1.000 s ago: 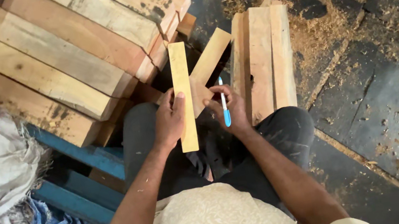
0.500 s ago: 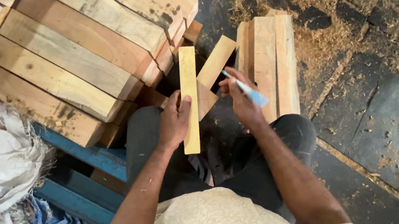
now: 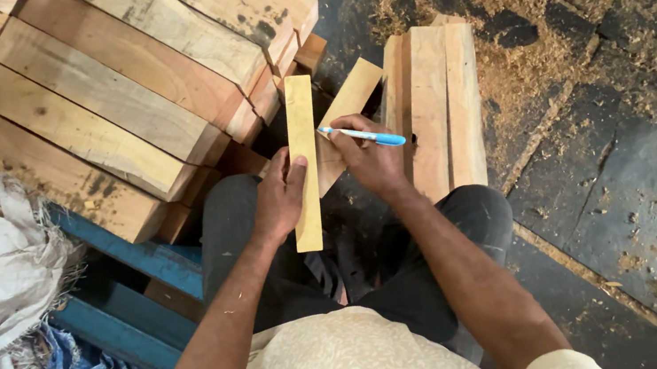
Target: The person sits on the floor and marks wooden planks with a blue marker. They pick up planks from a stack, draw lines or symbols on them, and place them back down.
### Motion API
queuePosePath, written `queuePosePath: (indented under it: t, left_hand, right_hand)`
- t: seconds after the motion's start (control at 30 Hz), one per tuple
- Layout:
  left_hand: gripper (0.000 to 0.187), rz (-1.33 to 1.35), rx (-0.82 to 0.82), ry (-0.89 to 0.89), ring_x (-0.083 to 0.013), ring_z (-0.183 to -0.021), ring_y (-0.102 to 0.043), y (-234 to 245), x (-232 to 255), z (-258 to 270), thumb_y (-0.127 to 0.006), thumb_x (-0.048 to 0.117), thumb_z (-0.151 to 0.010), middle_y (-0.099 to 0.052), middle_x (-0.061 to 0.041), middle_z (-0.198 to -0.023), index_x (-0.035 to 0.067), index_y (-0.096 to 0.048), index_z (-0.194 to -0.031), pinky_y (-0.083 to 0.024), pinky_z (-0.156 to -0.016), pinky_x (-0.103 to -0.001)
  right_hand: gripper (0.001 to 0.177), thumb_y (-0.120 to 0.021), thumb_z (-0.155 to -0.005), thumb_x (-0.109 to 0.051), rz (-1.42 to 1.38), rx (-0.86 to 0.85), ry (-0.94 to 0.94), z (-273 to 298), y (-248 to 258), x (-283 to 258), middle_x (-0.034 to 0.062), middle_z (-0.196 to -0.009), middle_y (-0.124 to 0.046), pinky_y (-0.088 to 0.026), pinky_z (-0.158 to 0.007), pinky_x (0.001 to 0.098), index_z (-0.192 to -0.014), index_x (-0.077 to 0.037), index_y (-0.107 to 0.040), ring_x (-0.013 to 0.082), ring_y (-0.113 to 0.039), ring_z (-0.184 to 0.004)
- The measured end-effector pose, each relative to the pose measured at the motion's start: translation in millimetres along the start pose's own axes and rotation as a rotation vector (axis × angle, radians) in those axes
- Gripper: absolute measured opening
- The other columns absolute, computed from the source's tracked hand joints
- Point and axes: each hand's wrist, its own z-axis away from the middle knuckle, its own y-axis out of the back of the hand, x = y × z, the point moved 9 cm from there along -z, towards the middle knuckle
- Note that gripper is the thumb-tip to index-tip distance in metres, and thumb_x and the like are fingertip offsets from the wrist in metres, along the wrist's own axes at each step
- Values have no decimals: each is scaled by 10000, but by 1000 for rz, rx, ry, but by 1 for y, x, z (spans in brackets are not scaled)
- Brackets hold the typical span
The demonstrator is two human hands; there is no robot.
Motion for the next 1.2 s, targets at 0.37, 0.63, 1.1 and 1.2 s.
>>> queuePosePath:
  t: [0.37, 0.63, 1.1, 1.2]
  left_hand:
    - [368, -7, -29, 42, -242, -932, -737, 2, 5, 2, -532, 363, -1026, -743, -140, -1031, 96, -608, -1268, -543, -818, -360]
    - [375, -44, -34, 56, -268, -943, -740, 0, 4, 3, -525, 380, -1032, -738, -151, -1043, 107, -592, -1280, -546, -817, -381]
    - [346, -83, 39, -26, -335, -952, -735, -2, 2, 0, -535, 352, -1040, -732, -176, -1023, 83, -589, -1249, -549, -802, -407]
    - [334, -90, 42, -54, -343, -947, -733, -2, 2, 0, -528, 351, -1049, -729, -178, -1013, 78, -597, -1227, -548, -796, -414]
  right_hand:
    - [221, -673, -955, -211, 73, -41, 90, -1, -7, -5, 82, -903, -749, -562, -693, 318, -1100, -55, -729, 157, -697, -764]
    - [198, -674, -960, -200, 84, -39, 136, -3, -8, -7, 67, -865, -742, -567, -673, 305, -1088, -59, -727, 142, -691, -728]
    - [202, -678, -960, -205, 115, -41, 120, -2, -9, -8, 68, -860, -752, -564, -670, 307, -1098, -68, -732, 160, -702, -727]
    - [164, -682, -973, -183, 266, -2, 322, 12, -9, -21, 107, -889, -737, -551, -688, 358, -1075, -62, -723, 238, -701, -760]
